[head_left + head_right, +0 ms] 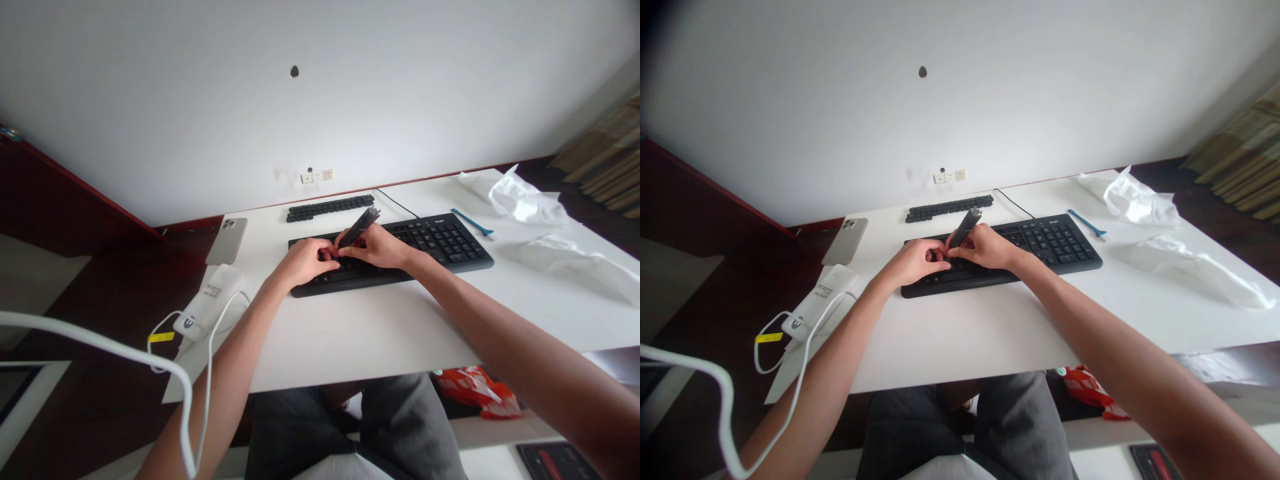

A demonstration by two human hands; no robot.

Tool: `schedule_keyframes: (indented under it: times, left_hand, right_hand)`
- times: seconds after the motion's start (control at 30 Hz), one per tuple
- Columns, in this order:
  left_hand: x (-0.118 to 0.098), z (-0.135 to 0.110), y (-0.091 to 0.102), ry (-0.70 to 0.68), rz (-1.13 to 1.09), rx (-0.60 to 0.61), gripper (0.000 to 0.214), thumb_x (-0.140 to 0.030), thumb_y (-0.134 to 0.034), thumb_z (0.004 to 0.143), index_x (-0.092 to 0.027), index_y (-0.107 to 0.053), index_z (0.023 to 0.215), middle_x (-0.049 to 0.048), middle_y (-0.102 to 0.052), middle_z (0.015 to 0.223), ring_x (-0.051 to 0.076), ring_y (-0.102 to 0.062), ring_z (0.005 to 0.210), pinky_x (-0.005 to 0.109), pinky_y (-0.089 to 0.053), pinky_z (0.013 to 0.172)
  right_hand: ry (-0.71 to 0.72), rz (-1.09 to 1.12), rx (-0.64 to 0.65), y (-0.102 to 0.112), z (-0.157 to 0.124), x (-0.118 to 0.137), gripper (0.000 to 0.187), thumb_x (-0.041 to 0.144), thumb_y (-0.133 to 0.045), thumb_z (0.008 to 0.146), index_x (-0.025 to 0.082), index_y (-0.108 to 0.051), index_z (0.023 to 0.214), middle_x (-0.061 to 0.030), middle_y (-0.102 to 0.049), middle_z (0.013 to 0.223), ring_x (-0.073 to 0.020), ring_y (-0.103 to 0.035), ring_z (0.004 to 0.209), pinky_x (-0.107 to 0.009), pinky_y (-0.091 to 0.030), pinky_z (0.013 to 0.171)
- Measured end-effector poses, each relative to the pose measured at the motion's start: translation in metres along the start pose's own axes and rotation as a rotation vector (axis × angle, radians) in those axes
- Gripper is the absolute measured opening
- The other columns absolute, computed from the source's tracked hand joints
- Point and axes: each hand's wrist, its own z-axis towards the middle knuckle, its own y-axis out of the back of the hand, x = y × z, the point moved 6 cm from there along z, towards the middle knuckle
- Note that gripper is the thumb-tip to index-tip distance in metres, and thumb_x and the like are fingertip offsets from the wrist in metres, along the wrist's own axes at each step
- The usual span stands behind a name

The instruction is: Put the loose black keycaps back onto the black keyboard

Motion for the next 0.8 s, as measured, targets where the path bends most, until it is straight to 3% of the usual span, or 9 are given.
schedule_keyframes:
  times: [0.2,0.43,0.63,0.8]
  left_hand:
    - [0.008,0.001,0.006,0.014,-0.055,0.042,0.011,-0.026,-0.079,0.077,-0.021,-0.073,0.084,-0.0015,-0.069,0.076,0.013,-0.060,0.068,0.026,-0.043,0.064]
    - [0.004,0.001,0.004,-0.012,-0.034,0.037,0.008,-0.027,-0.077,0.079,-0.021,-0.073,0.083,-0.0013,-0.069,0.075,0.014,-0.059,0.067,0.026,-0.041,0.061]
    - [0.003,0.001,0.005,-0.020,-0.007,-0.022,0.012,-0.032,-0.071,0.085,-0.023,-0.075,0.090,-0.0005,-0.072,0.081,0.014,-0.059,0.066,0.026,-0.042,0.061]
    - [0.013,0.004,0.007,0.019,-0.088,-0.095,0.014,-0.028,-0.068,0.085,-0.022,-0.074,0.096,0.0008,-0.074,0.088,0.014,-0.064,0.071,0.025,-0.047,0.065]
  right_hand:
    - [0.029,-0.129,0.036,-0.007,-0.001,0.016,0.019,0.031,-0.066,0.093,0.024,-0.078,0.106,-0.0033,-0.079,0.100,-0.0210,-0.070,0.083,-0.032,-0.053,0.076]
    - [0.006,-0.088,0.024,-0.007,-0.001,0.014,0.020,0.032,-0.066,0.093,0.022,-0.078,0.106,-0.0036,-0.078,0.096,-0.0202,-0.070,0.080,-0.031,-0.052,0.073]
    - [-0.067,-0.123,-0.122,0.001,-0.002,0.009,0.028,0.043,-0.068,0.091,0.019,-0.078,0.101,-0.0025,-0.073,0.077,-0.0162,-0.062,0.066,-0.028,-0.046,0.060]
    - [-0.113,-0.071,-0.233,0.002,-0.002,0.007,0.029,0.043,-0.070,0.089,0.018,-0.079,0.099,-0.0042,-0.076,0.084,-0.0182,-0.066,0.070,-0.030,-0.052,0.065]
